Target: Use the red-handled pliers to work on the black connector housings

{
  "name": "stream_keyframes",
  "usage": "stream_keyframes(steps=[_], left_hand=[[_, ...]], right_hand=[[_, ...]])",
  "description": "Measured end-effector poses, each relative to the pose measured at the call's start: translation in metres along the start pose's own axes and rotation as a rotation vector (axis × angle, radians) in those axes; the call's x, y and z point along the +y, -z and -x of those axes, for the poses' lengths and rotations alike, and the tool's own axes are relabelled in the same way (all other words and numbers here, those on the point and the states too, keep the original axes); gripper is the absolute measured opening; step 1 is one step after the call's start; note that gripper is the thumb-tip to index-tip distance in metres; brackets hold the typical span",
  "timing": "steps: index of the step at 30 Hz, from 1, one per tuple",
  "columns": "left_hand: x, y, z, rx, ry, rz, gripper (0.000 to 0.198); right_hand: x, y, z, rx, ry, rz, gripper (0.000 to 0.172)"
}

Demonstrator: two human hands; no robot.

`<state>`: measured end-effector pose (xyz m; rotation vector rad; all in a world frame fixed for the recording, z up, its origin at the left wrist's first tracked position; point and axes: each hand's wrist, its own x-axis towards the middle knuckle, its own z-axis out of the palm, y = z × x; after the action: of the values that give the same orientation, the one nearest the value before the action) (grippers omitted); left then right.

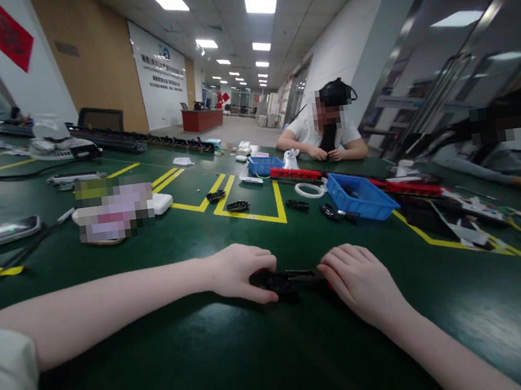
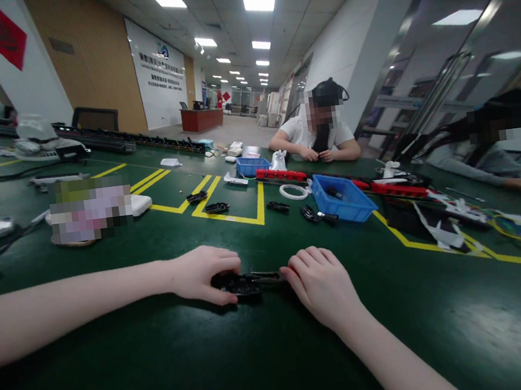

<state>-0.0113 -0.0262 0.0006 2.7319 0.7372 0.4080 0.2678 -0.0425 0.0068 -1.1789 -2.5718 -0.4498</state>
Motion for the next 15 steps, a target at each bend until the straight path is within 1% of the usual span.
stream_keyframes(steps=[5,15], left_hand=[[-0.002,-0.002,0.000,-0.010,0.001,0.036,0.035],[0.002,0.001,-0.004,-0.054,0.057,0.051,0.034]], right_hand=[[0.000,0.001,0.002,-0.007,-0.029,-0.050,0.035],[0.008,0.011,0.014,-0.018,-0.070,-0.172,0.026]])
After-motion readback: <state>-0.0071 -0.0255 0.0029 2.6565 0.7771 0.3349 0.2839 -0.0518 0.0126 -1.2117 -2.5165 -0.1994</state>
